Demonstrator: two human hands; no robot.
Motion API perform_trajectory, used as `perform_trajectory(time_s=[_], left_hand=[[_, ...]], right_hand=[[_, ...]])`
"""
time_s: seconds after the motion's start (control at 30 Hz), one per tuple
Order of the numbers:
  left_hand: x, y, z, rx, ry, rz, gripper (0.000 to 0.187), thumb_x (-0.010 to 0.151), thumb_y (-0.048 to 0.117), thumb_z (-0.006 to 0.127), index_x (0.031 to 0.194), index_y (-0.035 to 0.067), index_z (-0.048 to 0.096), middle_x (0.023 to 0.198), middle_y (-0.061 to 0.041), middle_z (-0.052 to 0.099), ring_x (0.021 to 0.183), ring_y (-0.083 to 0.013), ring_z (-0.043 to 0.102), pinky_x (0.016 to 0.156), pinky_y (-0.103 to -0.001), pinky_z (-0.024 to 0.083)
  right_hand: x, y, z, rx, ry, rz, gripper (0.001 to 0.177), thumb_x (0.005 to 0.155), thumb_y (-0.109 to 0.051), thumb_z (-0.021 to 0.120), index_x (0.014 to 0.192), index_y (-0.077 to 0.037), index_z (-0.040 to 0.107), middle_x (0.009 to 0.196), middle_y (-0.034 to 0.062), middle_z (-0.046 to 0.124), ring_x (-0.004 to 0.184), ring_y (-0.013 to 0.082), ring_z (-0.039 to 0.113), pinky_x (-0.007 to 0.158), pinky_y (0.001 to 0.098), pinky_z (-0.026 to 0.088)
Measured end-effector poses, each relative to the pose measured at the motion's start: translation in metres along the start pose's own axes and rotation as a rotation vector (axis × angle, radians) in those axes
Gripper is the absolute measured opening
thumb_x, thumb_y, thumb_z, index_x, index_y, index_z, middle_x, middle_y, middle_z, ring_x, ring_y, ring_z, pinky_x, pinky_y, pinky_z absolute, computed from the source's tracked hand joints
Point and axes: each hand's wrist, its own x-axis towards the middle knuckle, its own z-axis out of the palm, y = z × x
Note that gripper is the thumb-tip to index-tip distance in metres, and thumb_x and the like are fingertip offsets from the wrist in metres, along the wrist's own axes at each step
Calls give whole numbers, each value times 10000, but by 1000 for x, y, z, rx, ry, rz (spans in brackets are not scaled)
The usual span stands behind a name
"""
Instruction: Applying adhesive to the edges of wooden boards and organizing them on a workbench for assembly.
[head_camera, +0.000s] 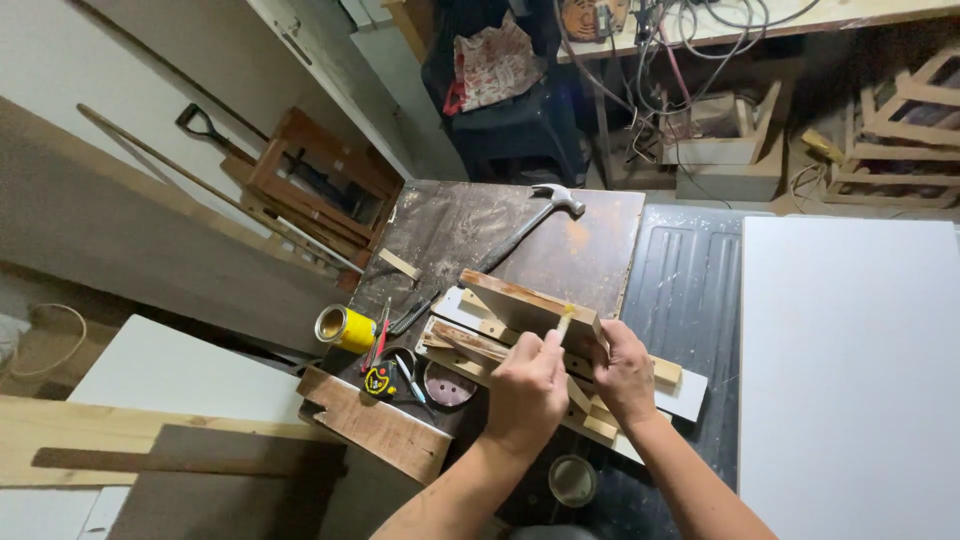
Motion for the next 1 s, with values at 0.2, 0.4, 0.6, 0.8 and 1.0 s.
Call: perform_trajectory(time_s=[0.2,0.4,0.6,0.8,1.0], left_hand=[[6,-24,-2,-63,31,8,241,925,91,730,1146,30,804,798,-40,601,697,-236,717,620,-322,601],[11,-54,-3,66,38,-75,244,914,73,729,1134,-6,799,800,-69,588,654,-256,705,584,-349,590],[5,-2,3,-11,-54,-7,286,951,35,689,1227,-19,738,810,-82,532,666,-287,626,571,-400,562],[12,10,-12,-148,-66,21,290,965,22,706,1251,-22,734,814,-84,527,652,-262,573,563,-390,543],[13,-5,-16,-168,-71,-15,303,951,60,758,1253,43,772,834,-50,495,700,-222,541,621,-362,550]], right_hand=[[-1,10,6,-35,-2,8,90,965,-234,720,1052,-215,706,849,72,667,887,354,714,826,473,573],[-4,21,14,-49,5,31,93,972,-259,701,1065,-247,705,857,47,673,901,336,715,834,460,567],[1,1,-1,-16,-49,49,125,947,-162,658,1064,-189,689,920,52,697,882,302,699,788,427,553],[6,-8,-9,10,-107,38,84,950,-111,637,1028,-118,668,946,64,711,811,277,663,712,406,529],[4,-3,-7,9,-102,-17,145,965,-68,605,1091,-100,670,987,86,719,861,279,678,751,407,563]])
